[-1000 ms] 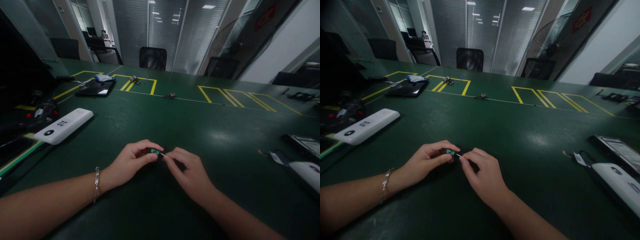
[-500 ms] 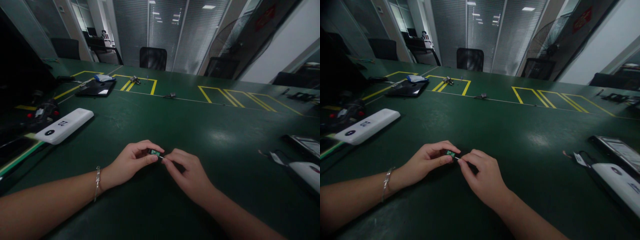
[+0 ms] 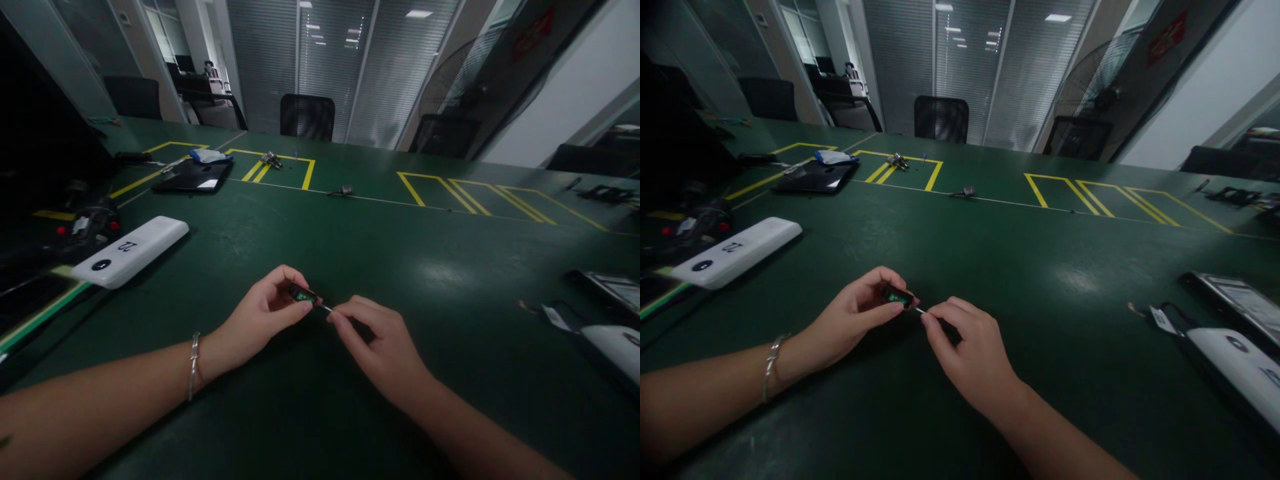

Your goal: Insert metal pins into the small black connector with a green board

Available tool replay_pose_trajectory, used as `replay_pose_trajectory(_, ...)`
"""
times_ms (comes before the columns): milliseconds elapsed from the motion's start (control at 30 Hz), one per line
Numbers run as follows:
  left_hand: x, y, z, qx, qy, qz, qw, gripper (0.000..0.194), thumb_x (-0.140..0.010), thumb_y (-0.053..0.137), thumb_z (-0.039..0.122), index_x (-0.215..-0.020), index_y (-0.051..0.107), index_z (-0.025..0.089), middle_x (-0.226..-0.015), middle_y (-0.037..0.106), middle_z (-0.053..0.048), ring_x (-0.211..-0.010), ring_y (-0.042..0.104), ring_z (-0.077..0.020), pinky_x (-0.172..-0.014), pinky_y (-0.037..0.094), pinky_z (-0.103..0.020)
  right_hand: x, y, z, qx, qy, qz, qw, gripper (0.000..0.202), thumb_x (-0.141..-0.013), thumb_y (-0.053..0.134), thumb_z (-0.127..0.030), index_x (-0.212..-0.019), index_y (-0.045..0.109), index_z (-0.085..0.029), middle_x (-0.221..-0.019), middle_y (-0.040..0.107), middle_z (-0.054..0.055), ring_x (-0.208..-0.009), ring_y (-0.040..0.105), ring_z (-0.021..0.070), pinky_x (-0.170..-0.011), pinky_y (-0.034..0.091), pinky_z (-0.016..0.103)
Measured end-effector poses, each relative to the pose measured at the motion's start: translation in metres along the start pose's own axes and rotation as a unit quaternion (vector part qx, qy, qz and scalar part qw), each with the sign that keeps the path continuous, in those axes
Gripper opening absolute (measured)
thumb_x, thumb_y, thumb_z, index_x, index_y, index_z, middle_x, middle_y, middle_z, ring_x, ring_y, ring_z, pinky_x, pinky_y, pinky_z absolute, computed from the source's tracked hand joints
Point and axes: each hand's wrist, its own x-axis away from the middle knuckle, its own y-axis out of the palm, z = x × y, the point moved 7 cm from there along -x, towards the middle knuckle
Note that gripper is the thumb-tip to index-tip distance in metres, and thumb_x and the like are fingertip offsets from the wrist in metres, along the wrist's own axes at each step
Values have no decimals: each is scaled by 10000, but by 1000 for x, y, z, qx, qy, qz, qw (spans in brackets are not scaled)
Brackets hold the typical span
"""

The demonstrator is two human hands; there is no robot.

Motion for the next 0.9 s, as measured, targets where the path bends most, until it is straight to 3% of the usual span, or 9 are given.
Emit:
replay_pose_trajectory(133, -1, 0, 2, -36, 4, 0, 999, 164, -878, 622, 176, -1041, 609, 185, -999, 626, -33, -958, 590, -179, -869, 454, -316, -1, -1, 1, -2, 0, 3, 1000, 205, -941, 489, -233, -854, 668, -185, -748, 601, 12, -687, 569, 149, -613, 402, 272)
replay_pose_trajectory(267, -1, 0, 0, 4, 9, 4, 1000, 306, -901, 591, 162, -1195, 521, 211, -1028, 645, -41, -960, 590, -172, -872, 449, -316, -1, -1, 1, -8, -3, 7, 1000, 203, -939, 492, -229, -853, 669, -181, -755, 606, 12, -699, 574, 149, -630, 405, 274)
replay_pose_trajectory(400, -1, -1, -1, 13, 12, 4, 1000, 166, -926, 555, 185, -1093, 559, 189, -1082, 639, -64, -1003, 574, -194, -903, 437, -343, 0, 0, 2, -10, 1, 0, 1000, 199, -941, 491, -231, -862, 667, -180, -763, 609, 13, -697, 573, 148, -622, 402, 274)
replay_pose_trajectory(567, -3, -4, -2, 10, 11, 6, 1000, 358, -952, 502, 188, -1306, 482, 240, -1101, 604, -53, -974, 567, -179, -882, 437, -326, 0, 0, 2, -9, 0, 0, 1000, 195, -942, 491, -237, -870, 666, -189, -766, 610, 12, -703, 572, 150, -628, 402, 276)
replay_pose_trajectory(767, -4, -3, -2, 13, 32, 4, 999, 236, -945, 510, 187, -1175, 567, 191, -1039, 642, -56, -935, 572, -178, -855, 433, -311, -2, 0, 2, -6, -1, 3, 1000, 190, -936, 499, -232, -860, 667, -187, -754, 608, 11, -693, 570, 148, -629, 402, 275)
replay_pose_trajectory(900, -3, -3, -2, -4, 23, 3, 1000, 305, -951, 494, 203, -1248, 568, 207, -981, 641, -43, -924, 563, -178, -842, 425, -304, -1, 0, 2, -9, -1, 1, 1000, 189, -936, 498, -232, -859, 664, -188, -751, 606, 8, -689, 572, 145, -616, 403, 266)
